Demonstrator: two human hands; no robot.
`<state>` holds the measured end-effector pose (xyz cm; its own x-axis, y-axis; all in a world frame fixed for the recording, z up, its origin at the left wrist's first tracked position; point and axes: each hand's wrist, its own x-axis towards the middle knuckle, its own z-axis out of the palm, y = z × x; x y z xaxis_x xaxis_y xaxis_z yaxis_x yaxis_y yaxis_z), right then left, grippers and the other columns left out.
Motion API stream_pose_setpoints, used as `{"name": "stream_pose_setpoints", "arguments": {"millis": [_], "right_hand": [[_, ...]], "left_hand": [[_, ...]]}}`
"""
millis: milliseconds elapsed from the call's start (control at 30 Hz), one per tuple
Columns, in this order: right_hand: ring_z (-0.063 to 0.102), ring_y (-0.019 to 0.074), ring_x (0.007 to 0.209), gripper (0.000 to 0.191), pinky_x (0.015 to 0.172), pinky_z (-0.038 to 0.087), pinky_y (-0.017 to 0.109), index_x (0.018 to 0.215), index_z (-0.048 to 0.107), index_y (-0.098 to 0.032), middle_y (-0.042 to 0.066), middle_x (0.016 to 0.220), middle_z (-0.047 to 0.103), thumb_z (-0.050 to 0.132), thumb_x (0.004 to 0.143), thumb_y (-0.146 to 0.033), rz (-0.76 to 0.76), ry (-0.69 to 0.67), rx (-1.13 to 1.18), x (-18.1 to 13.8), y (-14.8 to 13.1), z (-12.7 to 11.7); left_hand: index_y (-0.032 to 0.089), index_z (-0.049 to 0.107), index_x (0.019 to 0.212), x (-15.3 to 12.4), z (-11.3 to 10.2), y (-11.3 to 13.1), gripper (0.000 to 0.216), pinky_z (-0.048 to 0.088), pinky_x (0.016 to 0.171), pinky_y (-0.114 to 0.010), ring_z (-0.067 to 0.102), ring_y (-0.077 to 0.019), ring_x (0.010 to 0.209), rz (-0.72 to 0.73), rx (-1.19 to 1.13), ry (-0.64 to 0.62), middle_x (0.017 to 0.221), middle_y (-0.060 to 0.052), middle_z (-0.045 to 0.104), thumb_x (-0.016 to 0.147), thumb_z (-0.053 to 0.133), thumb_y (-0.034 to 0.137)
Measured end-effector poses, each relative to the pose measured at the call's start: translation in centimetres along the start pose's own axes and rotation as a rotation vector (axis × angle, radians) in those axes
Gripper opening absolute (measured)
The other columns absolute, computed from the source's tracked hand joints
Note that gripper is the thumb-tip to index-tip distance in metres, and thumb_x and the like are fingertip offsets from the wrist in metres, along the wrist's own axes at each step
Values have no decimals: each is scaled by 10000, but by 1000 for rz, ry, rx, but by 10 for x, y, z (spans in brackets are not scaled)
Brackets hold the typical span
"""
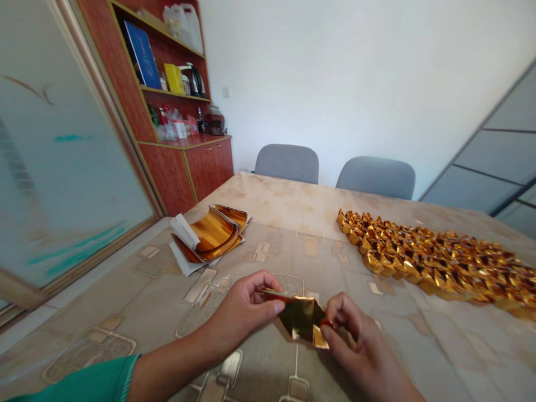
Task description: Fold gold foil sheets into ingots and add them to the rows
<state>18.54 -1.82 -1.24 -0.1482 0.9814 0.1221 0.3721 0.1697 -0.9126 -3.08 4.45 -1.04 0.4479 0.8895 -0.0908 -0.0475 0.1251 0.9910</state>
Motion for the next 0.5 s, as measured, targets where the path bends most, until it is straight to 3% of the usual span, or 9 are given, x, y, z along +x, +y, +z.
{"name": "stream_pose_setpoints", "arguments": {"millis": [133, 267, 400, 500], "right_hand": [[413, 124, 546, 146, 489, 309, 230, 761, 429, -241, -39, 627, 476, 527, 868, -259, -41, -122, 4, -5, -10, 9], [481, 130, 554, 145, 509, 371, 234, 771, 514, -224, -15, 645, 553, 489, 906, -271, -62, -192, -9, -8, -10, 13], [563, 141, 579, 85, 520, 433, 232, 904, 562, -226, -2, 699, 623, 482, 924, -242, -87, -147, -70, -6, 1, 15], [650, 168, 723, 274, 623, 512, 257, 1175, 527, -255, 18, 860, 682, 516, 910, -186, -168, -11, -191, -5, 6, 11]], "left_hand": [[169, 539, 841, -4, 7, -1, 319, 453, 645, -218, 595, -111, 678, -96, -237, 84, 750, 14, 646, 701, 789, 311], [197, 493, 886, -6, 14, -4, 369, 524, 668, -282, 640, -147, 715, -108, -326, 159, 828, 7, 657, 717, 793, 330], [199, 509, 898, -3, 12, -6, 378, 510, 653, -265, 636, -147, 700, -4, -258, 197, 804, 8, 666, 688, 807, 298], [170, 578, 809, -4, 10, -3, 261, 477, 661, -234, 604, -125, 681, 104, -145, 165, 731, 10, 643, 695, 794, 262]]}}
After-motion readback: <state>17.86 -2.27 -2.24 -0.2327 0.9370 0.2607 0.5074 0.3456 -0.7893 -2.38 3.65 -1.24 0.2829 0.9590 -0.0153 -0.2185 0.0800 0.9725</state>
